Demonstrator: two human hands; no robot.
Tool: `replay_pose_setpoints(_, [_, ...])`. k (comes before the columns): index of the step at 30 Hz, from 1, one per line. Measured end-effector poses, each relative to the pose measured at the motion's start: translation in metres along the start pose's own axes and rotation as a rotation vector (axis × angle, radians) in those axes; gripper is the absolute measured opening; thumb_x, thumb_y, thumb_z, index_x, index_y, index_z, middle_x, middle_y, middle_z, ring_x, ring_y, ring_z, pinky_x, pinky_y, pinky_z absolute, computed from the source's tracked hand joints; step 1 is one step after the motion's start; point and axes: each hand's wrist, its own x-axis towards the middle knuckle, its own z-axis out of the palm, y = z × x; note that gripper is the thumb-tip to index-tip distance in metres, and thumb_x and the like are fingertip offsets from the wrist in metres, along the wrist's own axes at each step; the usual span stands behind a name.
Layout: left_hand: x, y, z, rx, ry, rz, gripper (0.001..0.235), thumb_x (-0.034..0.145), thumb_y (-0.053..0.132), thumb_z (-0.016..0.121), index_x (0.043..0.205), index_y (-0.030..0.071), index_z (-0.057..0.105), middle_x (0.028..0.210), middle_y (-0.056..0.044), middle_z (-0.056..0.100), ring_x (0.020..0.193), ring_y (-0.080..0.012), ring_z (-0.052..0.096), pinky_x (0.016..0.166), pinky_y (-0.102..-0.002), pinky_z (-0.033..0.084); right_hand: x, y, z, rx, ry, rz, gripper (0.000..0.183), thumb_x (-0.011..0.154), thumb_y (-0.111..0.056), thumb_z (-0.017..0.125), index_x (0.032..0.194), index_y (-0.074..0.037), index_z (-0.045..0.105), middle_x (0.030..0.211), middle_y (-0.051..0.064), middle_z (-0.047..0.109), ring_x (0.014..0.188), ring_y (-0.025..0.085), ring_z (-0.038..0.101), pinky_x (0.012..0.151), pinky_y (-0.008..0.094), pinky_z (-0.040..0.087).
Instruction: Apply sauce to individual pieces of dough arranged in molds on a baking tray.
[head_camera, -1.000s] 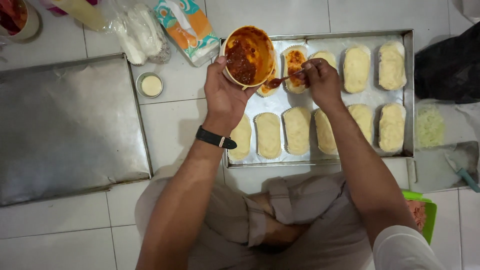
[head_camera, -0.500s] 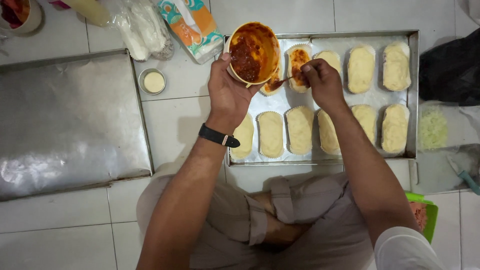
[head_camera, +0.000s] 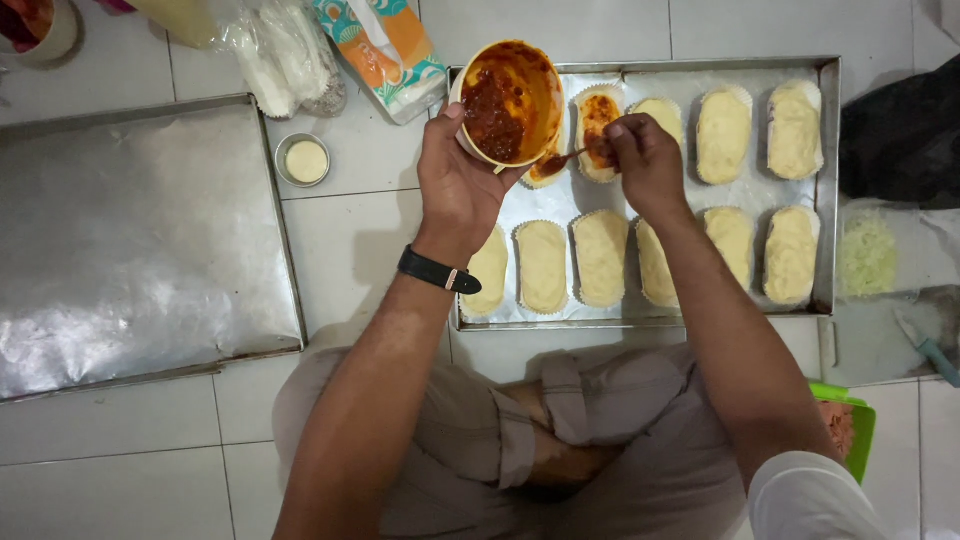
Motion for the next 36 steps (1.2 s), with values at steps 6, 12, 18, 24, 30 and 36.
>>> replay_pose_setpoints(6, [0.001, 0.000, -0.001, 0.022, 0.023, 0.000, 0.058, 0.099, 0.041, 0.052, 0.146, 0.007, 0.045, 0.148, -0.015, 0.052, 0.137, -0.0343, 0.054, 0.111, -0.057, 0.049, 0.006, -0.003, -0.006, -0.131, 0.070, -0.007, 0.015, 0.112, -0.017, 0.058, 0.111, -0.003, 0.064, 0.089, 0.003, 0.070, 0.076, 0.008, 0.065, 0.069, 0.024, 0.054])
replay_pose_setpoints(12, [0.000, 0.000, 0.001, 0.024, 0.025, 0.001, 0.057, 0.099, 0.041, 0.051, 0.145, 0.008, 0.044, 0.147, -0.015, 0.051, 0.137, -0.0344, 0.053, 0.111, -0.057, 0.050, -0.001, -0.014, -0.001, -0.050, 0.077, -0.028, 0.017, 0.114, -0.018, 0.057, 0.112, -0.002, 0.064, 0.090, 0.002, 0.069, 0.078, 0.007, 0.061, 0.071, 0.024, 0.052])
replay_pose_setpoints(18, [-0.002, 0.004, 0.004, 0.013, 0.006, 0.017, 0.058, 0.100, 0.039, 0.052, 0.147, 0.008, 0.043, 0.149, -0.015, 0.051, 0.138, -0.0341, 0.054, 0.111, -0.056, 0.050, -0.004, -0.017, 0.005, -0.140, -0.014, -0.060, 0.017, 0.113, -0.019, 0.058, 0.111, -0.002, 0.061, 0.091, 0.000, 0.067, 0.080, 0.006, 0.060, 0.072, 0.024, 0.051])
replay_pose_setpoints(24, [0.000, 0.004, 0.002, 0.013, 0.012, 0.015, 0.059, 0.099, 0.041, 0.053, 0.147, 0.007, 0.043, 0.147, -0.015, 0.052, 0.136, -0.0341, 0.055, 0.109, -0.056, 0.052, -0.002, -0.019, 0.001, -0.039, 0.104, -0.142, 0.017, 0.114, -0.019, 0.056, 0.114, -0.002, 0.060, 0.097, 0.001, 0.068, 0.087, 0.007, 0.063, 0.078, 0.024, 0.054])
replay_pose_setpoints(30, [-0.001, 0.007, 0.005, 0.012, 0.009, 0.018, 0.060, 0.098, 0.042, 0.054, 0.147, 0.009, 0.043, 0.148, -0.014, 0.052, 0.137, -0.0332, 0.055, 0.108, -0.057, 0.052, -0.008, -0.024, 0.005, -0.112, 0.097, -0.192, 0.016, 0.116, -0.016, 0.056, 0.113, -0.001, 0.060, 0.097, 0.004, 0.066, 0.087, 0.008, 0.062, 0.082, 0.026, 0.055])
replay_pose_setpoints(36, [0.000, 0.007, 0.003, -0.010, 0.012, 0.007, 0.061, 0.098, 0.043, 0.054, 0.147, 0.009, 0.043, 0.148, -0.015, 0.051, 0.137, -0.0337, 0.055, 0.109, -0.056, 0.052, -0.018, -0.047, -0.002, -0.231, -0.030, -0.340, 0.017, 0.115, -0.009, 0.051, 0.123, 0.004, 0.059, 0.111, 0.011, 0.070, 0.101, 0.018, 0.070, 0.092, 0.030, 0.057])
